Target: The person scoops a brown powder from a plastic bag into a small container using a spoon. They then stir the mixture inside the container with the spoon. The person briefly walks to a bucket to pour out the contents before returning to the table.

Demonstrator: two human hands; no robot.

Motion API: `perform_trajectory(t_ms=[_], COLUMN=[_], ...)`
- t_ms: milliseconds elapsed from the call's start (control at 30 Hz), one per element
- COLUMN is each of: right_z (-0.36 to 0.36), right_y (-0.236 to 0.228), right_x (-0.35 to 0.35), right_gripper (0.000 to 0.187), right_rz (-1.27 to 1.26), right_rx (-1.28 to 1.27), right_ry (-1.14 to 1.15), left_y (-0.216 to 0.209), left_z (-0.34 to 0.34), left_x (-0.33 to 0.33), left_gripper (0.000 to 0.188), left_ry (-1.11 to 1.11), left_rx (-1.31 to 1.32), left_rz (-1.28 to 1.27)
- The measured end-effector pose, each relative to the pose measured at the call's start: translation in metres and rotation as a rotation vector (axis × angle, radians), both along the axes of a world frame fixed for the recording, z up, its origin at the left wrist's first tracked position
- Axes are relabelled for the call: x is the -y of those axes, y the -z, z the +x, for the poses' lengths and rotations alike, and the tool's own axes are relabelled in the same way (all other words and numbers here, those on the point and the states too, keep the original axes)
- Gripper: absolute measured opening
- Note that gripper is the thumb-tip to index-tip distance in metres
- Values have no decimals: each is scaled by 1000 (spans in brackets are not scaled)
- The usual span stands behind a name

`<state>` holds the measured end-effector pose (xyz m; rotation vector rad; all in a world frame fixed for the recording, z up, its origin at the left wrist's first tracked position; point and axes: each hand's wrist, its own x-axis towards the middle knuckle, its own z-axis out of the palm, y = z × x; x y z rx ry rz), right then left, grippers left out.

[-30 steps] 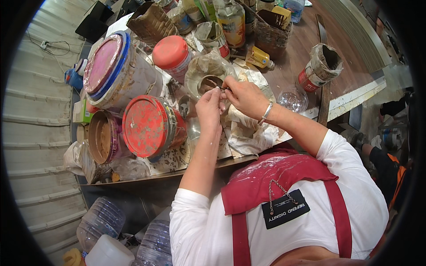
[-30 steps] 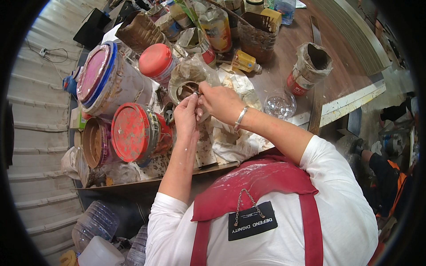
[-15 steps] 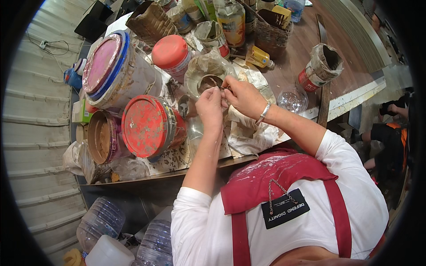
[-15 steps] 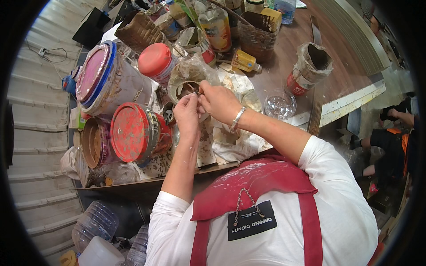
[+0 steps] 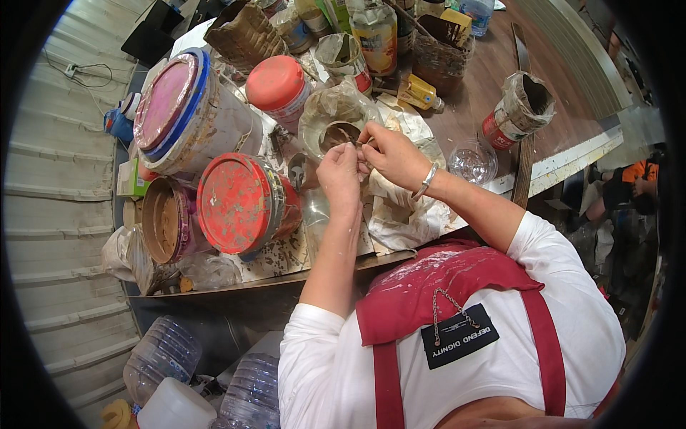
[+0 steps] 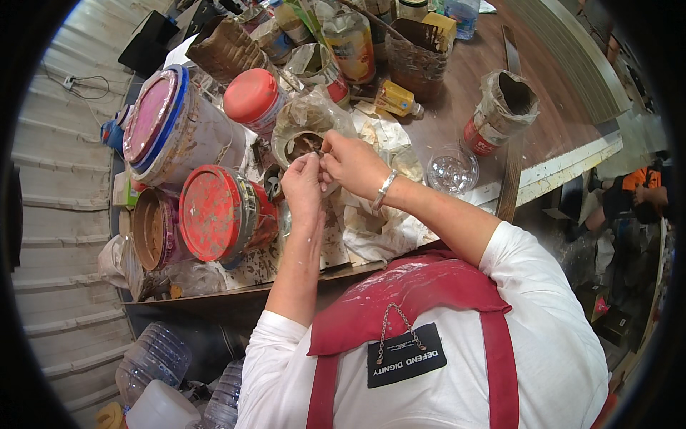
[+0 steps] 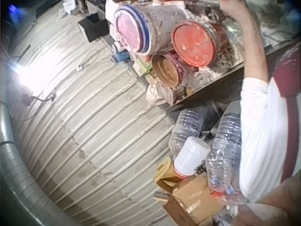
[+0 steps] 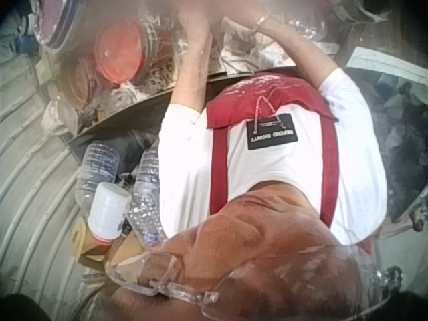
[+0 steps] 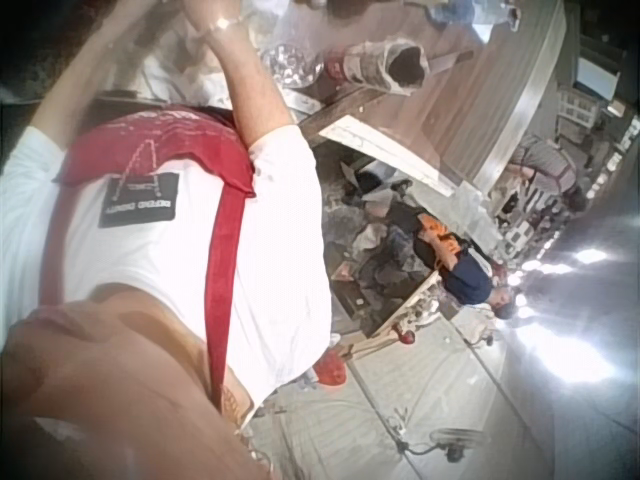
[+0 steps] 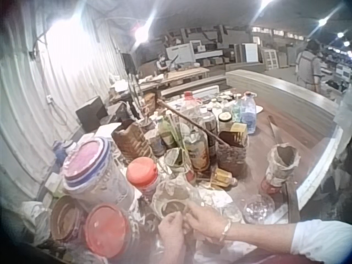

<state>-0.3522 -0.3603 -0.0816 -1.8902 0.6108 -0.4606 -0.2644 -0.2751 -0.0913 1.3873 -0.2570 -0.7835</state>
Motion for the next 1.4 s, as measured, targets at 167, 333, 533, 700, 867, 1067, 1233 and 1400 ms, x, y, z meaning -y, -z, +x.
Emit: perform_trajectory(t_ms=[167, 333, 533, 700, 867, 1067, 1233, 1400], right_z=[0, -2, -1, -5, -11, -15, -15, -13], right_y=[3, -1, 3, -1, -5, -9, -9, -2], right_x=[1, 1, 10, 18, 20, 16, 15, 11], right_gripper=[11, 10, 14, 12, 7, 5, 8, 23], right_rz=[165, 284, 256, 772, 1072, 951, 702, -429], right_rx=[45, 72, 60, 25, 81, 10, -71, -65], right_ry=[-23, -22, -1, -35, -24, -16, -31, -2], left_y=[1, 1, -7, -10, -10, -7, -14, -12], left_z=[-2, -1, 4, 17, 27, 31, 39, 45], left_x=[-2, -5, -15, -23, -32, -44, -48, -38], left_gripper=[14, 15, 14, 19, 17, 15, 24, 79], left_ry=[-5, -6, 58, -33, -71, -80, 15, 205], left_rx=[7, 28, 163, 779, 851, 705, 739, 1278], left_rz=[1, 38, 73, 176, 147, 185, 318, 297])
